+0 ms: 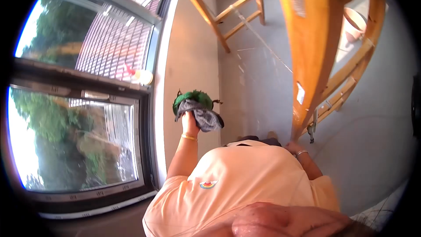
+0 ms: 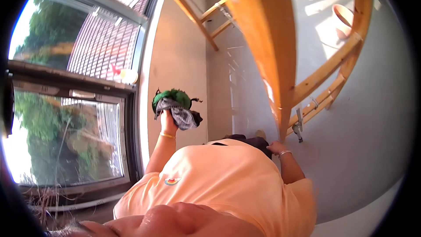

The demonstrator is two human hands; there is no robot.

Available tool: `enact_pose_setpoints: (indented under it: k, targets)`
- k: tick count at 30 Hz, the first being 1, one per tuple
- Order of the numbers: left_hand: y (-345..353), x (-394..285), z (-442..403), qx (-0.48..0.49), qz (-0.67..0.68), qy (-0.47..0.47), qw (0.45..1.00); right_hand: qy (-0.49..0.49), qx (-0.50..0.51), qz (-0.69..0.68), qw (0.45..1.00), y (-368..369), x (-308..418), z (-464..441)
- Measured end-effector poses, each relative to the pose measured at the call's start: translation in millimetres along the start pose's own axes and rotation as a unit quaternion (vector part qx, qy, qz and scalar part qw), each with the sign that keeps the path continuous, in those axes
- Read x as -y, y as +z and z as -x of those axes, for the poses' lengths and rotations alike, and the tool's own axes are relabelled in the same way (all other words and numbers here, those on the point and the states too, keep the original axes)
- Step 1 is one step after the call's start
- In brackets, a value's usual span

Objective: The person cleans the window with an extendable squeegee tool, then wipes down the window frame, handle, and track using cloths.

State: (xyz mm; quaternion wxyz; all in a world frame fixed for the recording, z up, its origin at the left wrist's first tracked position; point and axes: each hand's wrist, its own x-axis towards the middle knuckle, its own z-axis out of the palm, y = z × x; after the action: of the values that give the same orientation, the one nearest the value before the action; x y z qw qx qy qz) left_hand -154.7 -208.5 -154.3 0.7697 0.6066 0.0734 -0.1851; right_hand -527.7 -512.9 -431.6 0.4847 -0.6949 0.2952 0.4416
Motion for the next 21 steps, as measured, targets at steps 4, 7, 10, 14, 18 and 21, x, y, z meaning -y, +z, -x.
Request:
enact_pose_setpoints:
  k: [4, 7, 10, 14, 18, 21]
  targets:
    - [33.2, 8.9, -1.0, 0.053, 0.156, 0.016, 0.986, -0.214, -0.134, -0.055, 0.966, -44.8, 66.3, -10.4]
    - [46.9, -2.8, 5.2, 0.057, 0.230, -0.004, 0.971, -0.349, -0.120, -0.112, 0.923, -89.8, 188.4, 38.8]
    - [56.8, -24.6, 20.6, 0.083, 0.270, 0.036, 0.959, -0.468, -0.100, -0.096, 0.873, -125.3, 298.7, 83.1]
    - [20.4, -51.9, 27.2, 0.106, 0.293, 0.050, 0.949, -0.632, -0.066, -0.129, 0.761, -73.4, 434.7, 123.6]
    - [-40.5, -53.2, 19.2, 0.025, 0.114, 0.066, 0.991, -0.644, 0.090, -0.169, 0.741, 7.3, 518.0, 87.4]
    - [-91.2, -37.8, 11.6, -0.029, 0.127, 0.063, 0.989, -0.599, 0.154, -0.195, 0.762, 46.1, 553.7, 85.6]
